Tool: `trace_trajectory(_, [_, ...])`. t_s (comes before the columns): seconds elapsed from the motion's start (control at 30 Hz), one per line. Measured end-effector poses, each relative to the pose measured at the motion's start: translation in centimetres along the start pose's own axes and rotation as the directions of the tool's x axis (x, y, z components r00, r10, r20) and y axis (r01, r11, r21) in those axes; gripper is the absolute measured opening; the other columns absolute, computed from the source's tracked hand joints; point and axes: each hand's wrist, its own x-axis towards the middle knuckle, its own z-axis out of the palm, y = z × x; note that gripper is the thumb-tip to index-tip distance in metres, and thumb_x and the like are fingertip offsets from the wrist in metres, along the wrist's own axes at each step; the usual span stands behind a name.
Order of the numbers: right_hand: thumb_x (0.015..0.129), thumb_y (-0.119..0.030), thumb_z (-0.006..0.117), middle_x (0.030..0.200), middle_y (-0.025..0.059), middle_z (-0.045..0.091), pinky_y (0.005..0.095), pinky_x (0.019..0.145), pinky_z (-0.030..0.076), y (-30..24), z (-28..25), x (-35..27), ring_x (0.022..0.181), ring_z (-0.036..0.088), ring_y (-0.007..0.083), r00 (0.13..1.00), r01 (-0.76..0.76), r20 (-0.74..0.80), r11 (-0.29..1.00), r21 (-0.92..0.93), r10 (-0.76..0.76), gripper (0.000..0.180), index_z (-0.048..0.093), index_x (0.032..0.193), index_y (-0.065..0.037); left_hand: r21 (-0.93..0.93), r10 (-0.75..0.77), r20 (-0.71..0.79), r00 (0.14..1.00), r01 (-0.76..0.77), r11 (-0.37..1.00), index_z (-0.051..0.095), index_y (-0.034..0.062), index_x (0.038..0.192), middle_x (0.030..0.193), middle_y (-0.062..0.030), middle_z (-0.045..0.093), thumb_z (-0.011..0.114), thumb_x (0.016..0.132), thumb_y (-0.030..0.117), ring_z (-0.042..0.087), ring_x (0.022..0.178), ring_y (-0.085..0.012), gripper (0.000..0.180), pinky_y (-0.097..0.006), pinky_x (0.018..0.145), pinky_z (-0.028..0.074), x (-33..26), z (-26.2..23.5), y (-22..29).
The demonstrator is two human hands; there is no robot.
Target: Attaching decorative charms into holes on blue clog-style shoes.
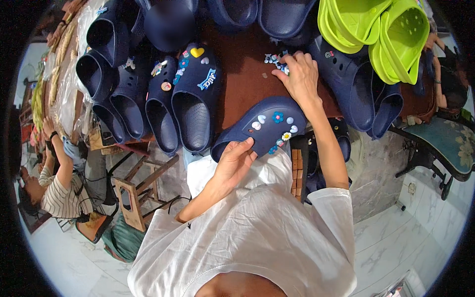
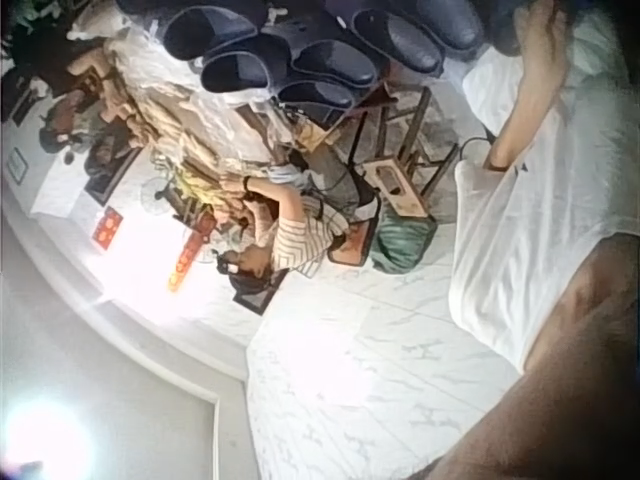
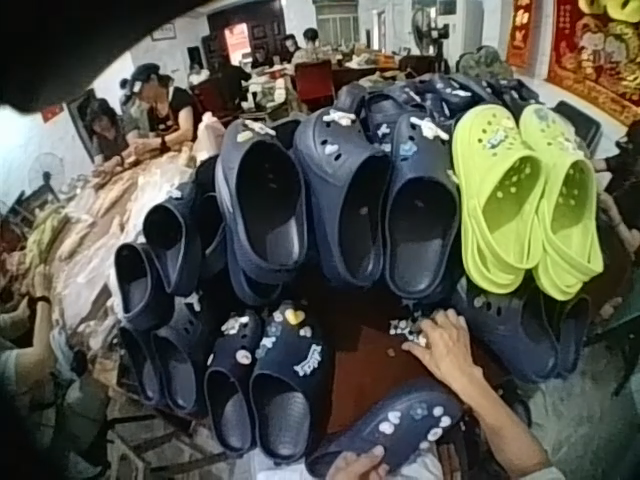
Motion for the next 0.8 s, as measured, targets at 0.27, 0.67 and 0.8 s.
trace_trajectory(0.27, [0.073,-0.024,0.077,0.089,0.0090,0.059,0.0407,0.073,0.042,0.7,0.7,-0.1,0.086,0.055,0.0283,1.000,0.023,-0.004,1.000,0.018,-0.023,0.025,0.069,0.091,-0.009,0.053,-0.029,-0.017,0.999,0.029,0.998,0.059,0.0015,0.105,0.103,-0.0059,0.066,0.065,0.091,0.011,0.060,0.101,-0.0140,0.018,-0.029,0.096,0.045,-0.7,1.6,0.6])
trace_trajectory(0.67, [0.083,-0.015,0.069,0.085,0.0090,0.061,0.0354,0.075,0.046,-2.8,-5.9,-1.7,0.083,0.059,0.0255,0.977,-0.188,0.177,0.868,0.459,0.119,0.014,0.070,0.091,-0.003,0.047,-0.022,-0.081,0.996,0.026,0.999,0.062,0.0109,0.081,0.087,0.0018,0.066,0.069,0.087,0.007,0.062,0.088,-0.0105,0.010,-0.028,0.086,0.049,-1.1,3.4,1.1])
trace_trajectory(0.8, [0.079,-0.008,0.071,0.081,0.0087,0.062,0.0310,0.069,0.047,-5.7,-9.2,-3.7,0.077,0.061,0.0218,0.952,-0.188,0.305,0.749,0.635,-0.020,0.012,0.069,0.089,-0.002,0.051,-0.010,0.006,1.000,0.010,0.999,0.063,0.0036,0.098,0.097,-0.0024,0.068,0.064,0.091,0.009,0.063,0.093,-0.0100,0.009,-0.026,0.090,0.049,-0.2,2.4,0.7])
